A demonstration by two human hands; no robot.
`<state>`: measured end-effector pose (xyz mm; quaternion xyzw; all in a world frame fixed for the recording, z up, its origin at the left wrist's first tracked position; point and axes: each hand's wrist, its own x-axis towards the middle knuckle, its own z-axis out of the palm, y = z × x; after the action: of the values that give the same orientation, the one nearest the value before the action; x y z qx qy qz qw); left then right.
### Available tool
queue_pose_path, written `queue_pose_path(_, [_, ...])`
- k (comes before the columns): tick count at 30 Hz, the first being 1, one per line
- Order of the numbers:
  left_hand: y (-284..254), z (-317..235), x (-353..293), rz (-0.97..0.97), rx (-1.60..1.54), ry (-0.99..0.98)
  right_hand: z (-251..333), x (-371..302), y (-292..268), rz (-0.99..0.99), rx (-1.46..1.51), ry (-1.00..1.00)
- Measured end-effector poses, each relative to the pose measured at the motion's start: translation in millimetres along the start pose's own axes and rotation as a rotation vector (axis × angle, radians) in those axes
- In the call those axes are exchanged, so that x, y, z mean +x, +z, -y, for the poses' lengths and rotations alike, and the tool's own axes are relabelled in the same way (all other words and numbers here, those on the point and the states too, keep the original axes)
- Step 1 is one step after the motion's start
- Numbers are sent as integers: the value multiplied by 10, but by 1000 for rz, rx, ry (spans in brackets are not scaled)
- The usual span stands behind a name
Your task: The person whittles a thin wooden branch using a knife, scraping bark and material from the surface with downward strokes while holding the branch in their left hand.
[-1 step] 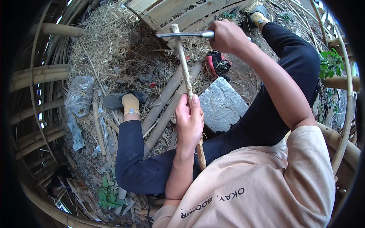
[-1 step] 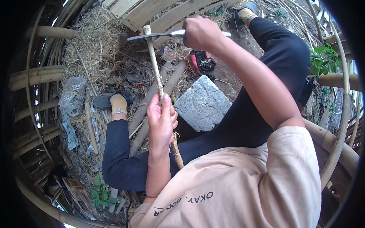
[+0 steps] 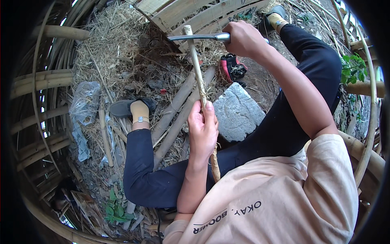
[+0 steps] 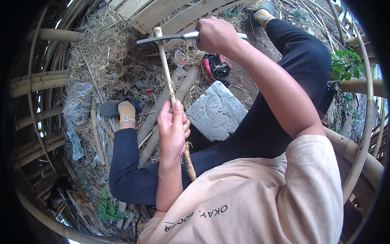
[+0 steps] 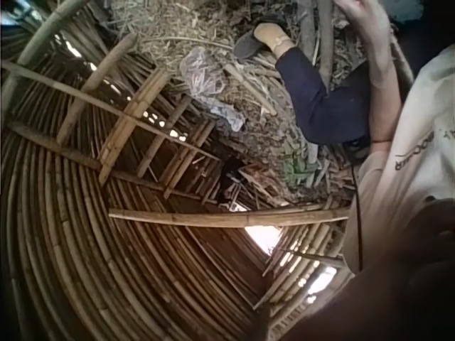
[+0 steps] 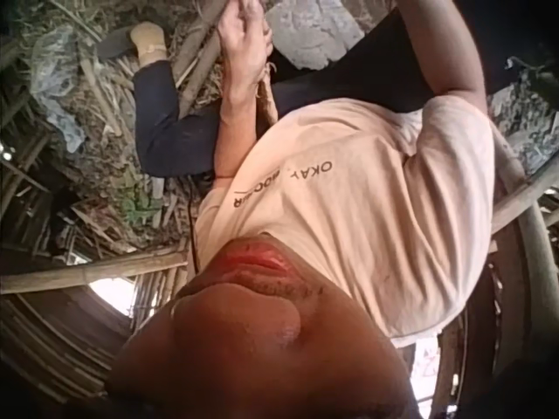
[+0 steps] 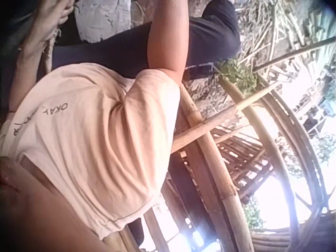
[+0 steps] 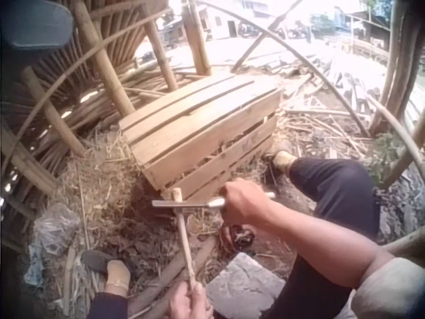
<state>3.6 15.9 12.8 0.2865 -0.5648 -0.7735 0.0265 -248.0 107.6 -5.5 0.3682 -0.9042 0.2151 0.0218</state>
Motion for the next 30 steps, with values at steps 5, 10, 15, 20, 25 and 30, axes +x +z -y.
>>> queue_pose_path(5, [-45, -26, 1, 10, -45, 14, 147, -117, -20, 83, 218, 60])
queue_pose_path(10, [-122, 8, 90, -33, -70, -38, 316, -306, -6, 275, 68, -146])
queue_pose_path(15, [-167, 29, 109, -31, -61, -46, 406, -386, 60, 250, 153, -132])
queue_pose_path(20, [-125, 22, 78, -41, -46, -59, 362, -289, 48, 265, 85, -78])
queue_pose_path(25, [-47, 30, 49, -9, -57, -65, 21, -44, 72, 145, 87, 111])
queue_pose_path(30, [-46, 12, 53, -12, -64, -54, 49, -121, 71, 87, 223, 55])
